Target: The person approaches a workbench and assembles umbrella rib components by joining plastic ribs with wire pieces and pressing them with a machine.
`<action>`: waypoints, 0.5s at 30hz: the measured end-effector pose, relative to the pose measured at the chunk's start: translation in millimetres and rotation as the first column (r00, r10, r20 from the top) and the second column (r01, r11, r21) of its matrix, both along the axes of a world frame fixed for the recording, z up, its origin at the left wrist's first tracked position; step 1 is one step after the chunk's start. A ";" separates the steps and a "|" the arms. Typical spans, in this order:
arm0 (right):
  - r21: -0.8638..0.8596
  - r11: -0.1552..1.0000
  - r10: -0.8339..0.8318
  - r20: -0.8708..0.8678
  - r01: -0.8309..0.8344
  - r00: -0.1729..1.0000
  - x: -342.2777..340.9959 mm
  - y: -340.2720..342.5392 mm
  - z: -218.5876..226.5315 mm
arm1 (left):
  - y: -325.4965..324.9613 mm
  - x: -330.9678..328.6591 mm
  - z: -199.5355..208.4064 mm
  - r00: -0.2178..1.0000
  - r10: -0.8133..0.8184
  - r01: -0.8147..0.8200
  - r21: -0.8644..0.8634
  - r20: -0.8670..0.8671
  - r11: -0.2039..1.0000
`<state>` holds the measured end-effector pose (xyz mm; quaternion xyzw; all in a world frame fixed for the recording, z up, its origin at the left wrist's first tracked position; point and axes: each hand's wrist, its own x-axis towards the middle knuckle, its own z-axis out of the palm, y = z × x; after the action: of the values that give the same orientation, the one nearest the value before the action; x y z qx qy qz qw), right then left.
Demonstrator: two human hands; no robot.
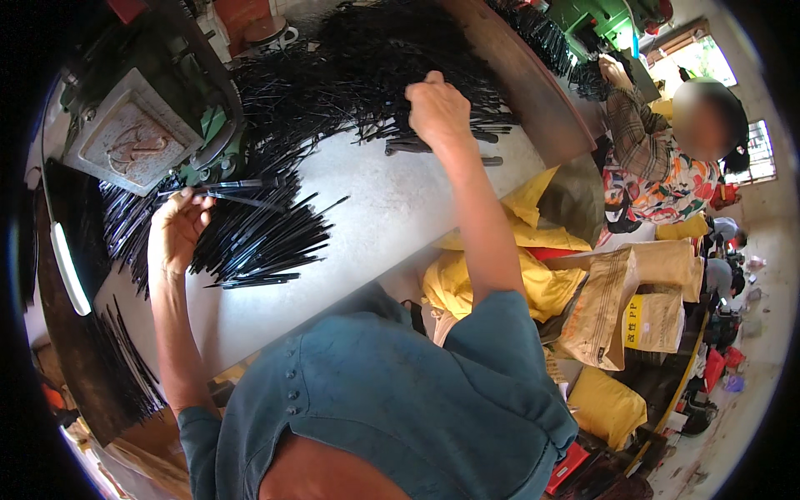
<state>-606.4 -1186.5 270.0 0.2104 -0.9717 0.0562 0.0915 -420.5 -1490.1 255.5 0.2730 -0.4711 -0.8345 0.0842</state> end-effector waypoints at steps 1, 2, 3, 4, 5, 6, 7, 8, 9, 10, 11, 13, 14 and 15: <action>0.022 1.000 -0.017 -0.031 0.017 0.999 -3.8 4.0 -4.8 | -0.1 -0.7 -0.4 1.000 0.006 -0.006 0.001 -0.001 1.000; 0.023 1.000 -0.010 -0.032 0.010 0.999 -4.8 5.8 -9.5 | 0.4 -1.5 0.1 0.995 -0.066 0.067 0.006 -0.072 0.998; -0.006 0.997 0.073 -0.086 -0.074 0.994 -0.7 1.5 -11.4 | 0.3 0.7 0.3 0.982 -0.125 0.126 0.005 -0.139 0.992; -0.033 0.986 0.155 -0.141 -0.161 0.978 4.1 -3.9 -12.3 | 1.7 1.6 0.7 0.980 -0.124 0.129 0.020 -0.154 0.991; -0.036 0.982 0.179 -0.139 -0.186 0.974 8.4 -10.5 -10.9 | 3.3 -1.4 0.3 0.986 -0.101 0.105 0.024 -0.135 0.994; -0.029 0.956 0.278 -0.215 -0.291 0.936 16.8 -24.6 -6.9 | 2.0 0.6 -4.2 0.990 -0.084 0.090 0.053 -0.115 0.994; -0.018 0.922 0.366 -0.292 -0.388 0.884 26.3 -38.4 -2.5 | 0.0 2.8 -7.8 0.993 -0.070 0.078 0.084 -0.098 0.993; 0.053 0.886 0.445 -0.372 -0.460 0.815 33.3 -48.9 0.5 | 2.0 4.8 -6.7 0.993 -0.095 0.100 0.067 -0.077 0.993; 0.041 0.865 0.478 -0.368 -0.499 0.798 43.6 -63.7 4.3 | 4.6 7.8 -5.3 0.992 -0.116 0.119 0.050 -0.054 0.992; 0.035 0.797 0.558 -0.425 -0.602 0.713 48.1 -70.3 6.7 | 13.4 4.8 -3.6 0.996 -0.094 0.094 -0.001 -0.015 0.996; 0.035 0.717 0.622 -0.483 -0.696 0.617 50.5 -77.4 6.7 | 19.4 2.6 -3.8 0.997 -0.068 0.069 -0.051 0.025 0.996; -0.047 0.666 0.658 -0.433 -0.744 0.616 66.8 -98.8 7.8 | 21.5 5.0 -5.3 1.000 -0.029 0.028 -0.037 -0.012 0.999; -0.190 0.640 0.661 -0.360 -0.745 0.659 71.1 -111.0 0.6 | 20.5 9.2 -2.8 0.999 -0.040 0.040 -0.057 0.000 0.998; -0.327 0.613 0.665 -0.278 -0.719 0.693 73.8 -121.0 -8.4 | 19.5 12.2 -0.5 0.998 -0.057 0.058 -0.075 0.010 0.995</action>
<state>-532.6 -1307.4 261.6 0.5481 -0.7715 0.2765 0.1674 -408.3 -1470.7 255.0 0.2592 -0.5104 -0.8171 0.0686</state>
